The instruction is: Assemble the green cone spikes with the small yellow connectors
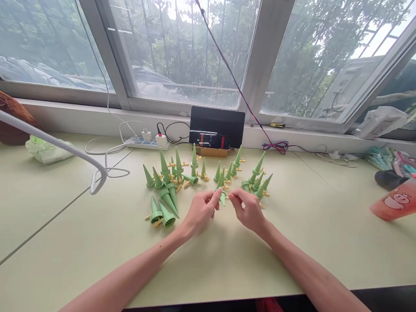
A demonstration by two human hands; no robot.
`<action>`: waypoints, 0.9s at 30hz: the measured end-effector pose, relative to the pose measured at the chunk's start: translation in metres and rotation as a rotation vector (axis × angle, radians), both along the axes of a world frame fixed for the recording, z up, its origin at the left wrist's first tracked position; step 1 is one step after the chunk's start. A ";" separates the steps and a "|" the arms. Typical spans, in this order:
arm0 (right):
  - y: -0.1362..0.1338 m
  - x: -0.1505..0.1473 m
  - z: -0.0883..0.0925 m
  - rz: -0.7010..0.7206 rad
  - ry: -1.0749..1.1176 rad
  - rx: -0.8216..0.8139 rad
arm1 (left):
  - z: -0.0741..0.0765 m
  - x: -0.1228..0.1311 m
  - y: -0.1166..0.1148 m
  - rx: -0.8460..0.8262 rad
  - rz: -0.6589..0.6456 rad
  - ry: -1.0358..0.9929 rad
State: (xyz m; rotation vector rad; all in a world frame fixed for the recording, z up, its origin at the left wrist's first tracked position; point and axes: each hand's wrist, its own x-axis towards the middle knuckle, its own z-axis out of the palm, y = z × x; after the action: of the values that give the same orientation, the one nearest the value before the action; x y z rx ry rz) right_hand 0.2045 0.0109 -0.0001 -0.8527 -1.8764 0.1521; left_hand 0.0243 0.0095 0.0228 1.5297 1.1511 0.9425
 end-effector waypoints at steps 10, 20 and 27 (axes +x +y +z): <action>0.002 0.002 0.000 -0.010 0.034 -0.059 | 0.000 0.000 0.000 0.070 -0.052 0.017; 0.001 0.003 0.001 -0.010 0.052 -0.099 | -0.006 -0.003 0.004 0.112 -0.076 -0.013; 0.002 0.005 -0.001 -0.002 0.067 -0.126 | -0.003 -0.001 0.002 0.177 -0.042 -0.033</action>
State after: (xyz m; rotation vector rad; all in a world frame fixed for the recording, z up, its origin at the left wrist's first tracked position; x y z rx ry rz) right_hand 0.2091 0.0131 -0.0015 -0.9242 -1.8174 0.2968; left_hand 0.0230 0.0116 0.0198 1.6662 1.0309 1.0603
